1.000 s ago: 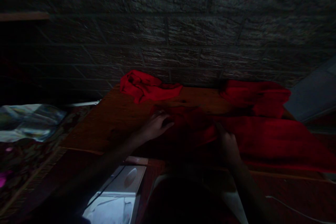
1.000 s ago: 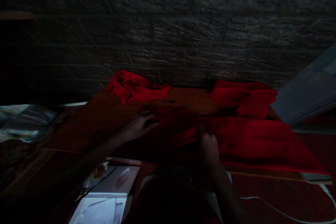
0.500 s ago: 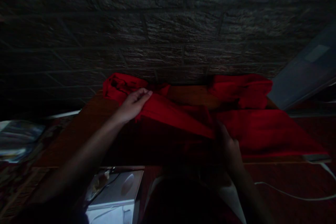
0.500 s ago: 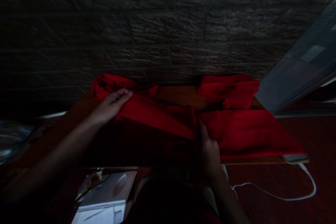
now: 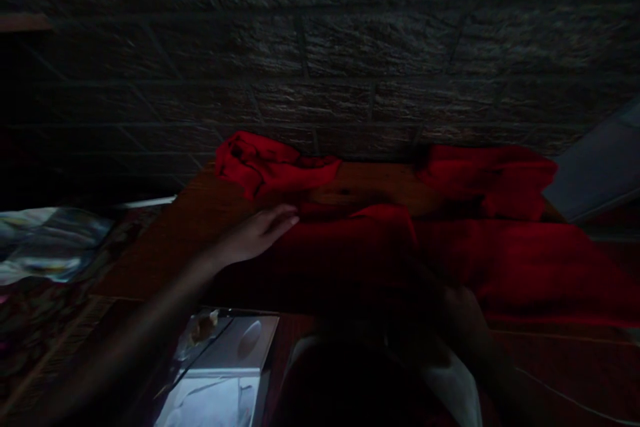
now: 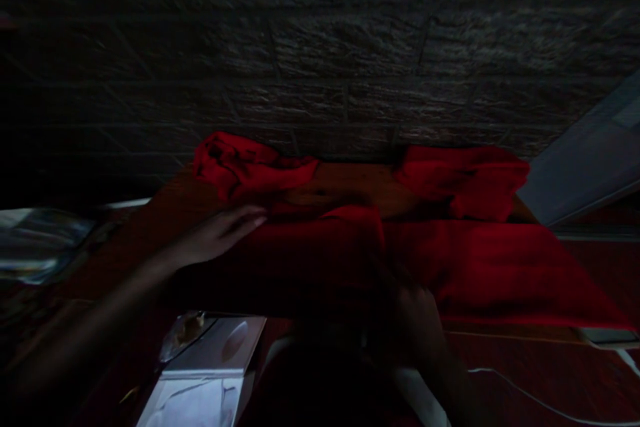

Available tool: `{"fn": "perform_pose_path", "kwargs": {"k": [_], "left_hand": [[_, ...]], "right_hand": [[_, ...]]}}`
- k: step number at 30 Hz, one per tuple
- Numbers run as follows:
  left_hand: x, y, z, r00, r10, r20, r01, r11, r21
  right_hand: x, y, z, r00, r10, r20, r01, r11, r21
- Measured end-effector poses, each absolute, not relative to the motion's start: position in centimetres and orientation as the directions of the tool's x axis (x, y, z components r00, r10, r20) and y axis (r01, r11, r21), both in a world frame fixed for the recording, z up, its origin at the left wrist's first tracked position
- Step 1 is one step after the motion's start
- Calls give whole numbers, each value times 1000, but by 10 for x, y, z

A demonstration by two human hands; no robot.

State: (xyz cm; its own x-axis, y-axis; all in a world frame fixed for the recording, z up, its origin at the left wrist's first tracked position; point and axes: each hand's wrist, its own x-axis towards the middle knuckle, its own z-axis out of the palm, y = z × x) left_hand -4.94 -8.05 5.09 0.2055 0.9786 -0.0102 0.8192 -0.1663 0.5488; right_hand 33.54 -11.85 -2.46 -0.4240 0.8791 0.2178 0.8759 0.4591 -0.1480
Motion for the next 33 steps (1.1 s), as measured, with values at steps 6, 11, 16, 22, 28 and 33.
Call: {"fn": "perform_pose_path", "kwargs": {"k": [6,11,16,22,28,33], "left_hand": [[10,-14,37,513,859,-9,697,-410,589],[59,21,32,611,790,-52,665,-476,575],[56,35,42,485,847,-218,614,-152,774],[25,35,47,453,786,-420,612,68,788],[-2,45,57,380,811,-446,548,191,815],[-35,41,77,492,628,-603,697,132,705]], "right_hand": [[335,-114,-26,-486,838,248,851,519,-86],[334,-113,-28,-463,863,201,856,494,-150],[336,-113,-28,-452,873,182,851,483,-206],[338,-112,-29,-466,863,194,840,500,-210],[340,-112,-30,-482,845,233,813,530,-242],[339,-114,-28,-467,846,258,806,527,-269]]}}
